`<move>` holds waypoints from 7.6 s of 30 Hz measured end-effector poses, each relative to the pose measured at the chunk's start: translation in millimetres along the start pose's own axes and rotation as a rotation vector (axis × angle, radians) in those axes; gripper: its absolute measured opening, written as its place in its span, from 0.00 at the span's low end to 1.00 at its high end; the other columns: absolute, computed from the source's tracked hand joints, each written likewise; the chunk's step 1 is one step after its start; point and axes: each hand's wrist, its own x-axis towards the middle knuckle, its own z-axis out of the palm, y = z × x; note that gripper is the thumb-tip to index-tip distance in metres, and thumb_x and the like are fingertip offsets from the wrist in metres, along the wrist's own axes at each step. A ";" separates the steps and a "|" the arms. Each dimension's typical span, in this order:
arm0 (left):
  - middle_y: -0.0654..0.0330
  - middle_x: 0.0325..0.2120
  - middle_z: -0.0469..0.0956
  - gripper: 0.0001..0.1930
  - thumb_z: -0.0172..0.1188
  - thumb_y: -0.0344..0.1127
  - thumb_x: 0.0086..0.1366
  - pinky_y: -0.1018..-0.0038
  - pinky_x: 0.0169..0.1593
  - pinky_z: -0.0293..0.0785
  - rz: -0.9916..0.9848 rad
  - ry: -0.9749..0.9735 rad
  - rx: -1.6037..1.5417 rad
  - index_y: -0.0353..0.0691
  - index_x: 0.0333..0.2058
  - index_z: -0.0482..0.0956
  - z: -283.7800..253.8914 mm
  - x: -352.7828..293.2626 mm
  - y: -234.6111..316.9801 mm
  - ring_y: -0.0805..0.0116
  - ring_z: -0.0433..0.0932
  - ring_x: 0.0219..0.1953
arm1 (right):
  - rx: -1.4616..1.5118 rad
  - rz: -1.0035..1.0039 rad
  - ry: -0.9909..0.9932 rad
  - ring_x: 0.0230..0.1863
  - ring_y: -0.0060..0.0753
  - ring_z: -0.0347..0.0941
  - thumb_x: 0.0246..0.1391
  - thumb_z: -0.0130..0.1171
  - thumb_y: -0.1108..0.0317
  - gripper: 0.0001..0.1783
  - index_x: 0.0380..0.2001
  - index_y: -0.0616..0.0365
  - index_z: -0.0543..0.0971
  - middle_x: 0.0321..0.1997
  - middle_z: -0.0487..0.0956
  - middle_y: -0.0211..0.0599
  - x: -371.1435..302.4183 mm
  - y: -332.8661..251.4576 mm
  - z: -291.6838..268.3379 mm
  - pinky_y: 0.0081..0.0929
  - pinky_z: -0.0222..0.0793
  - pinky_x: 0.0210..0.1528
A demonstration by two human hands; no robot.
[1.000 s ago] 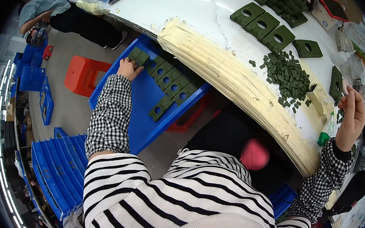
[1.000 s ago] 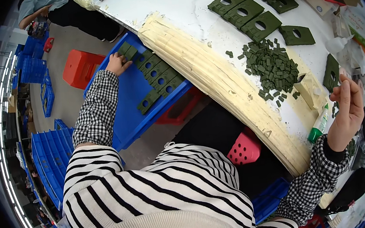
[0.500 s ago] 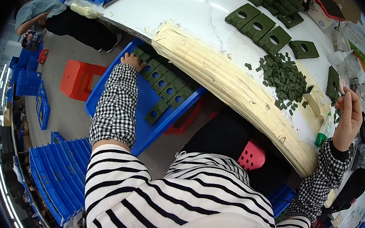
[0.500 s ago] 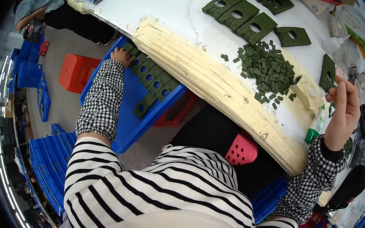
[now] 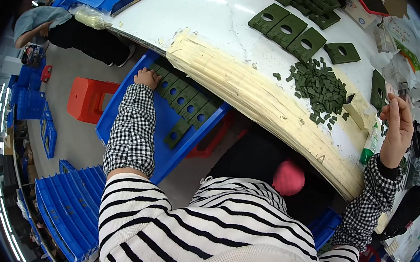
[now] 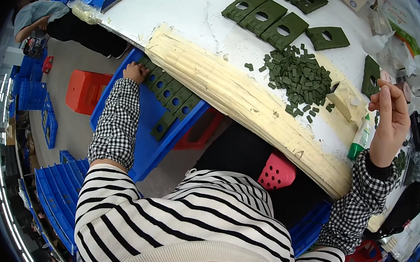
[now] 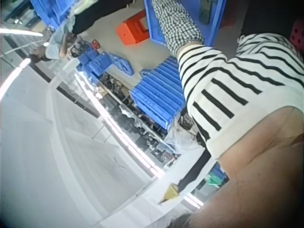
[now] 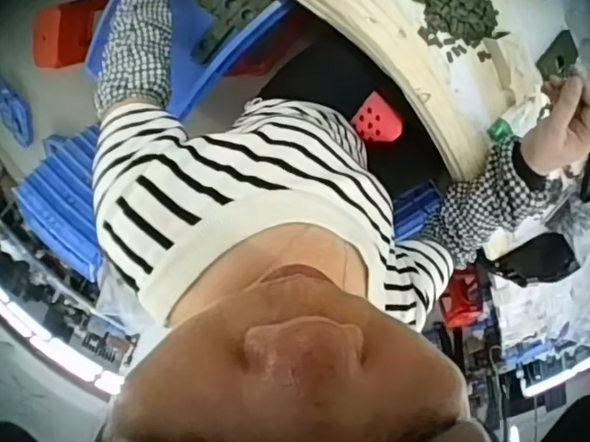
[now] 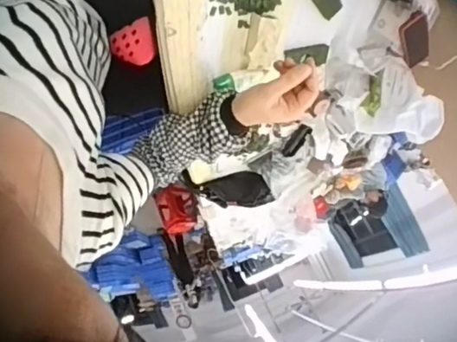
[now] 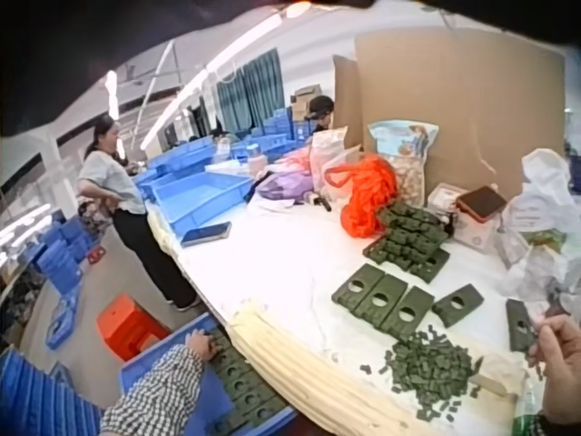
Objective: Assembling toy tank models by gluing small white circular components onto green tank bodies.
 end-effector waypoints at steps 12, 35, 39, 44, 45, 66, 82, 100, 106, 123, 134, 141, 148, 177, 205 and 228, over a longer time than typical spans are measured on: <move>0.52 0.29 0.76 0.11 0.59 0.35 0.61 0.66 0.39 0.69 0.474 1.077 -0.988 0.31 0.32 0.74 -215.4 -98.8 162.7 0.56 0.74 0.34 | 0.044 0.031 -0.029 0.28 0.15 0.69 0.60 0.52 0.70 0.10 0.39 0.66 0.76 0.27 0.75 0.29 1.3 -13.9 -1.2 0.14 0.65 0.33; 0.49 0.38 0.79 0.33 0.59 0.61 0.50 0.30 0.54 0.53 0.529 0.061 -0.106 0.34 0.41 0.77 -308.0 -87.2 312.4 0.48 0.76 0.44 | 0.112 0.021 -0.037 0.30 0.15 0.72 0.59 0.55 0.68 0.11 0.38 0.66 0.78 0.29 0.77 0.28 0.6 -4.7 -5.4 0.12 0.67 0.32; 0.50 0.34 0.80 0.28 0.60 0.58 0.49 0.33 0.52 0.58 0.546 0.180 -0.172 0.36 0.36 0.80 -297.3 -78.9 315.3 0.50 0.77 0.43 | 0.094 0.024 -0.033 0.30 0.15 0.72 0.59 0.55 0.68 0.11 0.39 0.65 0.78 0.29 0.77 0.28 2.0 -3.8 -6.0 0.12 0.67 0.32; 0.53 0.24 0.79 0.25 0.60 0.58 0.48 0.41 0.49 0.67 0.649 0.172 -0.365 0.37 0.27 0.82 -304.3 -67.8 281.4 0.53 0.79 0.34 | 0.116 0.007 -0.036 0.31 0.15 0.72 0.59 0.55 0.69 0.10 0.39 0.65 0.78 0.31 0.77 0.28 3.0 -1.5 -8.1 0.13 0.67 0.32; 0.54 0.20 0.77 0.25 0.61 0.58 0.49 0.52 0.42 0.71 0.673 0.240 -0.434 0.36 0.24 0.81 -307.6 -70.2 262.5 0.56 0.77 0.28 | 0.123 0.004 -0.035 0.31 0.15 0.72 0.59 0.55 0.69 0.10 0.39 0.65 0.78 0.31 0.77 0.29 3.9 -1.2 -8.2 0.13 0.67 0.33; 0.45 0.43 0.71 0.22 0.63 0.54 0.51 0.45 0.59 0.53 -0.018 -0.089 -0.220 0.38 0.29 0.80 25.6 -150.3 -47.1 0.48 0.62 0.54 | -0.155 -0.109 -0.076 0.36 0.13 0.71 0.64 0.47 0.67 0.15 0.47 0.64 0.76 0.41 0.78 0.31 3.4 18.3 -20.1 0.14 0.67 0.42; 0.47 0.58 0.61 0.22 0.62 0.51 0.55 0.39 0.64 0.40 0.042 -0.175 -0.182 0.39 0.39 0.78 18.3 -176.1 1.8 0.48 0.49 0.66 | -0.200 -0.097 -0.094 0.36 0.15 0.71 0.64 0.47 0.66 0.15 0.45 0.65 0.76 0.47 0.78 0.37 5.4 25.4 -26.6 0.15 0.68 0.42; 0.48 0.60 0.60 0.20 0.61 0.48 0.56 0.37 0.62 0.41 0.105 -0.200 -0.233 0.39 0.41 0.77 8.2 -177.3 18.0 0.50 0.51 0.65 | -0.057 -0.038 -0.044 0.33 0.15 0.71 0.61 0.51 0.69 0.12 0.44 0.65 0.77 0.41 0.79 0.34 0.9 7.1 -8.7 0.14 0.67 0.35; 0.58 0.27 0.75 0.05 0.57 0.30 0.62 0.73 0.36 0.71 0.067 0.802 -0.666 0.35 0.29 0.73 -73.1 -158.5 36.8 0.65 0.75 0.30 | 0.104 -0.040 0.059 0.32 0.16 0.71 0.60 0.53 0.70 0.11 0.42 0.66 0.77 0.38 0.79 0.33 3.1 -5.7 -9.3 0.14 0.68 0.34; 0.52 0.25 0.74 0.28 0.67 0.55 0.48 0.65 0.35 0.71 1.183 0.373 -0.472 0.34 0.30 0.69 -314.4 -90.0 379.8 0.56 0.74 0.30 | 0.085 -0.075 0.090 0.28 0.14 0.72 0.58 0.56 0.70 0.09 0.37 0.65 0.78 0.30 0.76 0.27 4.8 -4.5 -11.4 0.12 0.67 0.30; 0.59 0.30 0.74 0.14 0.63 0.35 0.55 0.75 0.37 0.70 1.027 0.435 -0.625 0.36 0.35 0.69 -337.4 -119.2 268.1 0.69 0.73 0.32 | -0.074 -0.185 0.081 0.30 0.14 0.71 0.60 0.54 0.68 0.12 0.42 0.65 0.78 0.31 0.78 0.29 4.5 7.5 -18.1 0.13 0.67 0.34; 0.61 0.35 0.72 0.16 0.64 0.26 0.56 0.77 0.38 0.72 0.252 0.187 -0.841 0.39 0.31 0.61 -211.5 -131.0 9.3 0.76 0.73 0.38 | -0.390 -0.261 -0.012 0.40 0.18 0.71 0.65 0.44 0.67 0.16 0.49 0.64 0.75 0.47 0.77 0.35 8.4 23.4 -37.4 0.18 0.68 0.45; 0.59 0.24 0.73 0.18 0.72 0.31 0.41 0.71 0.35 0.73 -0.233 0.011 -0.430 0.40 0.28 0.70 -11.8 -124.1 -91.9 0.68 0.75 0.29 | -0.124 -0.195 0.093 0.19 0.18 0.62 0.60 0.54 0.66 0.12 0.32 0.67 0.75 0.20 0.72 0.31 2.2 -15.1 7.6 0.14 0.59 0.21; 0.49 0.64 0.53 0.32 0.43 0.56 0.67 0.51 0.67 0.40 0.003 0.151 -0.485 0.43 0.63 0.55 63.4 -158.2 3.5 0.49 0.46 0.67 | -0.550 -0.316 -0.105 0.38 0.20 0.72 0.65 0.44 0.68 0.17 0.52 0.60 0.75 0.42 0.79 0.34 10.4 34.4 -45.3 0.19 0.70 0.44; 0.41 0.55 0.66 0.37 0.35 0.60 0.68 0.67 0.61 0.58 -0.672 0.516 -1.311 0.28 0.58 0.60 111.5 -133.7 -31.2 0.52 0.63 0.60 | -0.234 -0.188 0.005 0.30 0.11 0.64 0.63 0.49 0.67 0.14 0.44 0.66 0.77 0.31 0.74 0.26 5.7 20.6 -19.8 0.11 0.62 0.36; 0.44 0.60 0.60 0.52 0.25 0.75 0.59 0.64 0.64 0.52 -0.727 0.264 -1.377 0.28 0.61 0.55 102.8 -104.9 -92.1 0.55 0.62 0.61 | -0.324 -0.440 0.291 0.39 0.20 0.73 0.64 0.46 0.66 0.15 0.45 0.66 0.76 0.43 0.78 0.39 3.0 -11.0 -43.5 0.18 0.69 0.44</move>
